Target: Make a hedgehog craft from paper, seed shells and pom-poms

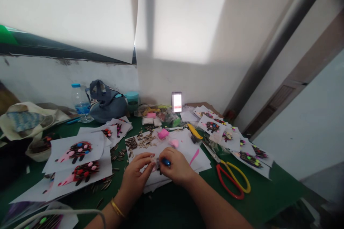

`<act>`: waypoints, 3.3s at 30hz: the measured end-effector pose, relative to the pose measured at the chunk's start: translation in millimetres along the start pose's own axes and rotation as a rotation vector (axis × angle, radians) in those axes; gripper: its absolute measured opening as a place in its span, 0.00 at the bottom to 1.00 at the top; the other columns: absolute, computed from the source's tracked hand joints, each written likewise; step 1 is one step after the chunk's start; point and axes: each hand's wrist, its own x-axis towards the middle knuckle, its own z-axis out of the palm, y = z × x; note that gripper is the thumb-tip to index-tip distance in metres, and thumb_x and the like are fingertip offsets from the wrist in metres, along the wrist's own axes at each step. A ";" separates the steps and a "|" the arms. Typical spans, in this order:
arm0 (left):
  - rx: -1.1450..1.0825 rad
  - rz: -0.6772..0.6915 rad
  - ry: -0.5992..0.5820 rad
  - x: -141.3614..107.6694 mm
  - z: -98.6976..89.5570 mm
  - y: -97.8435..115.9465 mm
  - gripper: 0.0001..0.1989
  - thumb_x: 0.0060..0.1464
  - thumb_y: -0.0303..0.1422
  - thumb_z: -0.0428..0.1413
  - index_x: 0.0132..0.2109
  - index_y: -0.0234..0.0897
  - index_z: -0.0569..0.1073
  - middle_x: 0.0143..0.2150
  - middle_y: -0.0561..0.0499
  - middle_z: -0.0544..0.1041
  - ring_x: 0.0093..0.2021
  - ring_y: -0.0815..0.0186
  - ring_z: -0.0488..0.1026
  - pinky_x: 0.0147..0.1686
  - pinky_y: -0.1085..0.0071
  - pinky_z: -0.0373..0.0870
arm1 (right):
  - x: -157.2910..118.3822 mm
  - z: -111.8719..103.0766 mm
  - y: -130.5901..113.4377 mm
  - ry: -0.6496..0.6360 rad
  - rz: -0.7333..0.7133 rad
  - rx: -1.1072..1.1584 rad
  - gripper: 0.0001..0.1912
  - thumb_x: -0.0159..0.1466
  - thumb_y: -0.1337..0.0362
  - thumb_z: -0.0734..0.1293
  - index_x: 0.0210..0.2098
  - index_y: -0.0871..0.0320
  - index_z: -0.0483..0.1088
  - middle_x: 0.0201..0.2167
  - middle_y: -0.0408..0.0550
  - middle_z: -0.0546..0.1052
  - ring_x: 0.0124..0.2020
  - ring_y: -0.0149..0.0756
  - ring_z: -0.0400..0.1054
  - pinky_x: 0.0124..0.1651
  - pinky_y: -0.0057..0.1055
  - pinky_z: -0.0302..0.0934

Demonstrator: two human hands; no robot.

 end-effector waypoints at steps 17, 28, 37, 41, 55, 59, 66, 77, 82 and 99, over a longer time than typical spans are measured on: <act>-0.194 -0.270 -0.009 5.5 -4.2 1.5 0.13 0.52 0.40 0.57 0.42 0.38 0.76 0.36 0.49 0.78 0.36 0.62 0.75 0.37 0.68 0.71 | -0.4 -12.3 37.2 0.200 0.183 -0.019 0.18 0.60 0.69 0.60 0.49 0.54 0.68 0.46 0.48 0.74 0.44 0.37 0.68 0.47 0.34 0.62; -0.285 -0.374 -0.070 4.2 -7.4 10.8 0.13 0.49 0.43 0.58 0.33 0.37 0.77 0.26 0.51 0.78 0.28 0.64 0.74 0.30 0.71 0.71 | -2.3 -50.9 86.4 0.196 0.563 -0.686 0.09 0.59 0.60 0.67 0.39 0.54 0.73 0.41 0.50 0.75 0.45 0.44 0.66 0.46 0.36 0.57; -0.242 -0.349 -0.102 4.1 -6.6 12.0 0.15 0.51 0.43 0.55 0.38 0.38 0.78 0.29 0.49 0.80 0.30 0.62 0.76 0.33 0.67 0.72 | -4.7 -40.5 80.1 0.378 0.312 -0.642 0.11 0.60 0.64 0.66 0.43 0.55 0.74 0.42 0.53 0.73 0.45 0.45 0.63 0.47 0.41 0.57; -0.139 -0.281 -0.108 4.0 -8.3 11.7 0.12 0.48 0.42 0.59 0.28 0.38 0.77 0.26 0.50 0.77 0.29 0.63 0.73 0.30 0.70 0.69 | 0.5 -25.0 42.1 0.315 0.122 -0.339 0.11 0.63 0.66 0.63 0.45 0.56 0.73 0.42 0.52 0.72 0.45 0.42 0.63 0.49 0.40 0.58; -0.281 -0.331 -0.118 5.5 -7.6 12.5 0.12 0.48 0.43 0.58 0.30 0.38 0.78 0.28 0.51 0.79 0.30 0.62 0.74 0.32 0.70 0.71 | -6.3 13.0 -15.5 0.070 -0.081 -0.065 0.17 0.62 0.57 0.68 0.50 0.49 0.71 0.34 0.46 0.72 0.38 0.38 0.63 0.43 0.36 0.58; -0.257 -0.331 -0.155 5.3 -9.0 17.2 0.14 0.48 0.44 0.58 0.25 0.37 0.75 0.24 0.52 0.75 0.27 0.64 0.70 0.29 0.72 0.68 | -7.1 15.3 -14.8 0.086 -0.107 -0.052 0.14 0.63 0.57 0.67 0.48 0.49 0.72 0.33 0.46 0.73 0.37 0.37 0.64 0.42 0.35 0.58; -0.290 -0.273 -0.224 4.4 -8.0 15.9 0.18 0.51 0.46 0.54 0.25 0.37 0.75 0.23 0.53 0.71 0.26 0.66 0.68 0.29 0.72 0.66 | -6.6 13.9 -14.1 0.115 -0.128 -0.015 0.07 0.63 0.59 0.66 0.39 0.51 0.74 0.31 0.45 0.73 0.35 0.35 0.64 0.41 0.34 0.59; -0.394 -0.306 -0.274 5.0 -7.5 13.2 0.14 0.54 0.44 0.56 0.34 0.36 0.75 0.32 0.49 0.76 0.36 0.62 0.72 0.39 0.69 0.69 | -6.2 17.8 -8.5 0.135 -0.094 -0.037 0.08 0.61 0.61 0.69 0.41 0.52 0.73 0.32 0.46 0.72 0.37 0.37 0.64 0.42 0.35 0.59; -0.420 -0.316 -0.220 4.9 -4.9 10.9 0.14 0.56 0.44 0.53 0.37 0.37 0.74 0.34 0.50 0.76 0.37 0.62 0.72 0.39 0.69 0.69 | -5.4 15.1 -8.7 0.103 -0.066 -0.034 0.13 0.61 0.61 0.69 0.46 0.50 0.72 0.33 0.46 0.72 0.37 0.37 0.65 0.42 0.35 0.60; -0.312 -0.280 -0.086 4.8 -3.2 1.8 0.14 0.54 0.39 0.54 0.45 0.40 0.77 0.42 0.49 0.79 0.43 0.60 0.74 0.45 0.66 0.69 | -5.2 12.1 -7.9 0.077 -0.028 -0.029 0.18 0.59 0.57 0.71 0.48 0.51 0.71 0.36 0.46 0.72 0.39 0.38 0.64 0.44 0.35 0.59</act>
